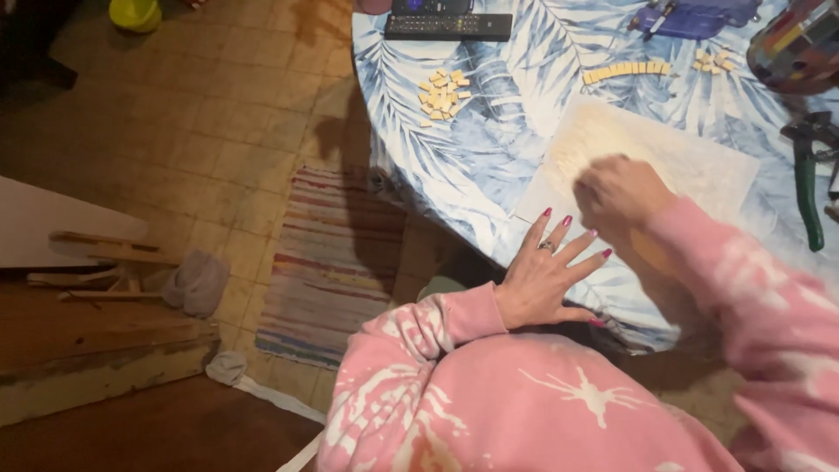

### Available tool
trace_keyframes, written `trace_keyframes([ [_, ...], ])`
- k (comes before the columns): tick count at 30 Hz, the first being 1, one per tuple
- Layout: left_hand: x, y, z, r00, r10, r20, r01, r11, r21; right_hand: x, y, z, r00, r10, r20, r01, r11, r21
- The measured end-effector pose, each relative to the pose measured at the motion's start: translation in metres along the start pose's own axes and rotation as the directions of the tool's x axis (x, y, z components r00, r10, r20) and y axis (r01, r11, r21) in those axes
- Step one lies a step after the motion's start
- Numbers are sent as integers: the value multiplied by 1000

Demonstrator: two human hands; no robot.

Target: Manually sanding small rectangular wooden tiles using a sheet of sandpaper on a table.

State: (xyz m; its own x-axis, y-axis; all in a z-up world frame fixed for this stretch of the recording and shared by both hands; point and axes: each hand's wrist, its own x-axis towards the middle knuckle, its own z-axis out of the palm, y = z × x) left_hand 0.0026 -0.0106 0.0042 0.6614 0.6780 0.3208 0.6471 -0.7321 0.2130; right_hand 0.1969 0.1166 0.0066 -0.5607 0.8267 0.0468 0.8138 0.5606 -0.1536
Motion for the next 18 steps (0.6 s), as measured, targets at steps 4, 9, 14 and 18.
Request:
trace_keyframes([
  [4, -1, 0, -3, 999, 9, 31, -9, 1000, -8, -86, 8, -14, 998, -7, 58, 9, 1000, -22],
  [9, 0, -2, -3, 1000, 24, 15, -23, 999, -49, -118, -28, -49, 977, 138, 164, -114, 982, -147],
  [14, 1, 0, -3, 999, 20, 37, -20, 1000, -4, -26, -18, -21, 996, -45, -71, 41, 997, -59],
  [18, 2, 0, -2, 999, 23, 46, -25, 999, 34, 21, -7, 5, 989, -65, -130, 60, 997, -39],
])
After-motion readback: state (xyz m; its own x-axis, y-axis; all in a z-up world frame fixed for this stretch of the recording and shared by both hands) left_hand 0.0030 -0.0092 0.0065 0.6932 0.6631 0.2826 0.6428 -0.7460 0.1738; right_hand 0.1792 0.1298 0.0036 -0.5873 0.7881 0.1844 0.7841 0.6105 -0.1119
